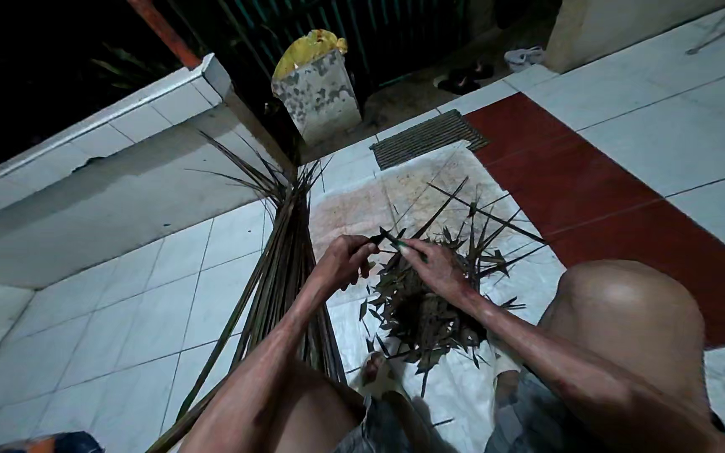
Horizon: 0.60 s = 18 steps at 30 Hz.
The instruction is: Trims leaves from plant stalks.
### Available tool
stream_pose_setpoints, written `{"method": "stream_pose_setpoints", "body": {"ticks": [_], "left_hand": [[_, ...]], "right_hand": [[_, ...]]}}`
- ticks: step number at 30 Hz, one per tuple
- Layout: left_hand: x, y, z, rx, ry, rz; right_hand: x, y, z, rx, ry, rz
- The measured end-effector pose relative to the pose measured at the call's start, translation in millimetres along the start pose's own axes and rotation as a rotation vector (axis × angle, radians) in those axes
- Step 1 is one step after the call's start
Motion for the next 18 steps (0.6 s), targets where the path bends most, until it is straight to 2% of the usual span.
{"method": "stream_pose_setpoints", "body": {"ticks": [10, 13, 15, 18], "left_hand": [[4, -2, 0, 0.067, -0.014, 0.044], [6, -2, -1, 0.078, -0.004, 0.056], [7, 0, -2, 0.080, -0.004, 0.043], [6, 1, -1, 0.097, -0.014, 0.043]], "right_hand": [[-19, 17, -13, 0.043, -0.135, -0.088], [-27, 33, -25, 0.033, -0.174, -0.217], [-28, 40, -27, -0.020, -0.129, -0.275], [-21, 33, -13, -0.232, -0.075, -0.116]]}}
Point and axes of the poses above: each hand's wrist, its own x-axis away from the middle knuckle, its own y-axis out of the back of the hand, z = x × y, the point moved 4 cm from there along -x, towards the middle knuckle, and after that the axes turned 3 degrees about x, right-handed, at the moved point
